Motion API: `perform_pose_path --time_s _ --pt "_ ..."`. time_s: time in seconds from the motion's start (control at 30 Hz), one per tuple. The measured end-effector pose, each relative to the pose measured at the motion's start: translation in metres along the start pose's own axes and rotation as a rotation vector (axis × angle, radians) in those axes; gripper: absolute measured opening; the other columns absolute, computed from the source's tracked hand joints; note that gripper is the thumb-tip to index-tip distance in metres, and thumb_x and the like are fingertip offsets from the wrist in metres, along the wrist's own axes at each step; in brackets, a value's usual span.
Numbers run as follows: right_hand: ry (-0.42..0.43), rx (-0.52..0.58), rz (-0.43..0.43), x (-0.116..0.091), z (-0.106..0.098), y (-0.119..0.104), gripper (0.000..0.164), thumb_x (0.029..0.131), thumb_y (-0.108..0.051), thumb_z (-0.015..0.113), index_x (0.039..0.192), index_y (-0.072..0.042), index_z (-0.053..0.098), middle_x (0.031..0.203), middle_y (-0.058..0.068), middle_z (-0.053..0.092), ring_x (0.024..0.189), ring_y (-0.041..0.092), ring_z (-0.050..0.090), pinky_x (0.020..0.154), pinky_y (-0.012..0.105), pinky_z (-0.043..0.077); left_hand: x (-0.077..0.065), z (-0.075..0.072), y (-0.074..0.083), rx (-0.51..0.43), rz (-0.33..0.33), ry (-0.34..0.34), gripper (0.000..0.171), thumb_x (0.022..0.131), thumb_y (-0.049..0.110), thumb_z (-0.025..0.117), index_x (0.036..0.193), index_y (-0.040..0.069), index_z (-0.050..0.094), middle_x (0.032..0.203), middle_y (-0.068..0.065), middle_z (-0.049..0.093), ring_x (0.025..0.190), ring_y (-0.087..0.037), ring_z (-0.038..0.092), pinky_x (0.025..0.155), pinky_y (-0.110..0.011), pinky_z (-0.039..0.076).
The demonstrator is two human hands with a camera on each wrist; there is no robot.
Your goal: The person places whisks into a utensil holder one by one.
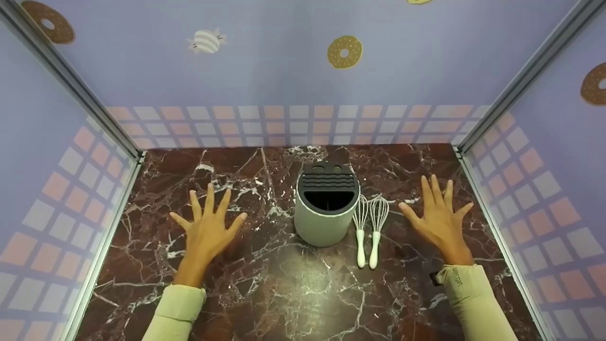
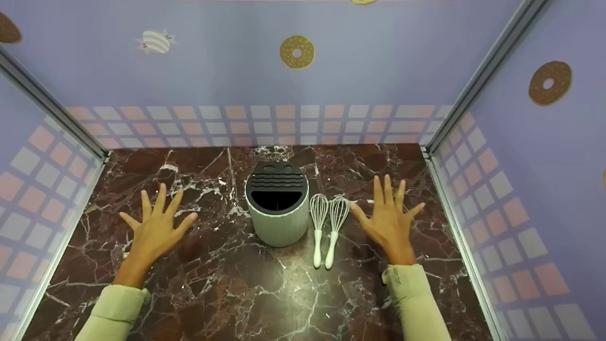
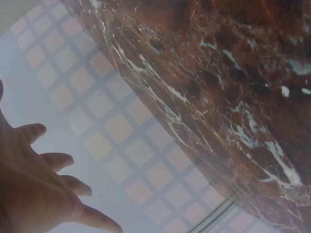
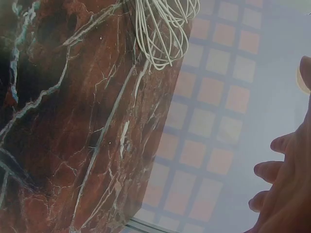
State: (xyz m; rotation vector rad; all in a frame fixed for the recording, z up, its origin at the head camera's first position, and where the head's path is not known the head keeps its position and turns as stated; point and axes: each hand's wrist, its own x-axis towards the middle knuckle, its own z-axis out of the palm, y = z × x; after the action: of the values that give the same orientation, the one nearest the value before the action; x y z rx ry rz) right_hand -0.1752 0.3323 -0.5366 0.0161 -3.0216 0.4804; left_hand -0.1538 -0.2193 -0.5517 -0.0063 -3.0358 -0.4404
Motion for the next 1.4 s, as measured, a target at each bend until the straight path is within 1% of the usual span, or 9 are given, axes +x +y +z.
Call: perform_pose_path --time_s 0.37,0.5,0.63,0.73,0.83,0.97,1.13,1.27,1.4 --pt "-0.012 0.028 0.008 -0.001 0.004 0.002 0.097 0.095 -0.076 0.04 0.165 -0.027 -0.004 0.173 0.005 -0.001 0.157 0.041 -0.011 0.102 0.085 -0.017 -0.005 0.003 0.009 -0.048 0.006 0.0 0.084 0.094 0.08 0.036 0.164 0.037 0.017 0.172 -0.002 -0.007 0.154 -0.045 -0.018 0.098 -0.076 -0.032" --pt "-0.006 0.072 0.007 -0.005 0.007 0.002 0.096 0.096 -0.073 0.043 0.166 -0.023 -0.001 0.172 0.012 0.009 0.157 0.044 0.001 0.108 0.085 -0.004 -0.006 0.005 0.014 -0.09 0.002 -0.029 0.084 0.095 0.079 0.036 0.164 0.038 0.014 0.172 -0.002 -0.008 0.155 -0.044 -0.015 0.101 -0.078 -0.027" --pt "-0.025 0.122 0.021 -0.011 0.011 0.003 0.095 0.097 -0.072 0.043 0.166 -0.022 -0.001 0.168 0.022 0.018 0.151 0.053 0.02 0.109 0.083 0.017 -0.007 0.007 0.02 -0.17 -0.001 -0.052 0.082 0.096 0.077 0.037 0.164 0.038 0.012 0.173 -0.002 -0.006 0.156 -0.044 -0.011 0.104 -0.082 -0.02" --pt "-0.045 0.156 0.045 -0.016 0.015 0.003 0.094 0.098 -0.073 0.041 0.166 -0.024 -0.003 0.166 0.026 0.023 0.142 0.058 0.034 0.104 0.081 0.03 -0.007 0.008 0.029 -0.258 -0.001 -0.058 0.08 0.098 0.074 0.037 0.164 0.037 0.014 0.173 -0.004 -0.001 0.157 -0.044 -0.003 0.108 -0.084 -0.01" --pt "-0.06 0.193 0.062 -0.021 0.022 0.003 0.093 0.098 -0.073 0.04 0.166 -0.025 -0.003 0.163 0.028 0.029 0.135 0.059 0.043 0.101 0.078 0.036 -0.007 0.01 0.04 -0.403 0.003 -0.04 0.074 0.102 0.066 0.04 0.164 0.031 0.022 0.173 -0.005 0.009 0.157 -0.043 0.007 0.114 -0.081 0.004" --pt "-0.068 0.245 0.078 -0.028 0.032 0.002 0.092 0.099 -0.071 0.04 0.166 -0.021 0.002 0.158 0.032 0.036 0.133 0.059 0.046 0.103 0.075 0.038 -0.004 0.012 0.06 -0.603 0.031 0.015 0.064 0.105 0.05 0.048 0.16 0.02 0.035 0.168 -0.01 0.029 0.154 -0.038 0.025 0.122 -0.065 0.022" --pt "-0.067 0.33 0.09 -0.031 0.043 0.0 0.088 0.102 -0.062 0.044 0.165 -0.01 0.011 0.148 0.041 0.042 0.132 0.061 0.045 0.109 0.071 0.036 0.003 0.007 0.088 -0.753 0.034 0.05 0.054 0.107 0.043 0.047 0.155 0.019 0.045 0.158 -0.011 0.045 0.146 -0.034 0.041 0.121 -0.056 0.03" --pt "-0.072 0.392 0.107 -0.03 0.051 -0.002 0.087 0.102 -0.059 0.048 0.163 -0.004 0.017 0.139 0.035 0.056 0.129 0.057 0.051 0.111 0.067 0.038 0.01 0.002 0.107 -0.889 0.023 0.048 0.049 0.107 0.041 0.048 0.152 0.021 0.049 0.156 -0.009 0.049 0.137 -0.032 0.053 0.116 -0.053 0.04" --pt "-0.104 0.451 0.149 -0.03 0.058 -0.005 0.089 0.1 -0.061 0.052 0.161 -0.003 0.023 0.131 0.025 0.067 0.118 0.047 0.064 0.106 0.059 0.047 0.016 0.001 0.124 -1.015 0.008 0.011 0.049 0.106 0.042 0.05 0.151 0.022 0.051 0.153 -0.01 0.051 0.134 -0.032 0.056 0.111 -0.052 0.045"
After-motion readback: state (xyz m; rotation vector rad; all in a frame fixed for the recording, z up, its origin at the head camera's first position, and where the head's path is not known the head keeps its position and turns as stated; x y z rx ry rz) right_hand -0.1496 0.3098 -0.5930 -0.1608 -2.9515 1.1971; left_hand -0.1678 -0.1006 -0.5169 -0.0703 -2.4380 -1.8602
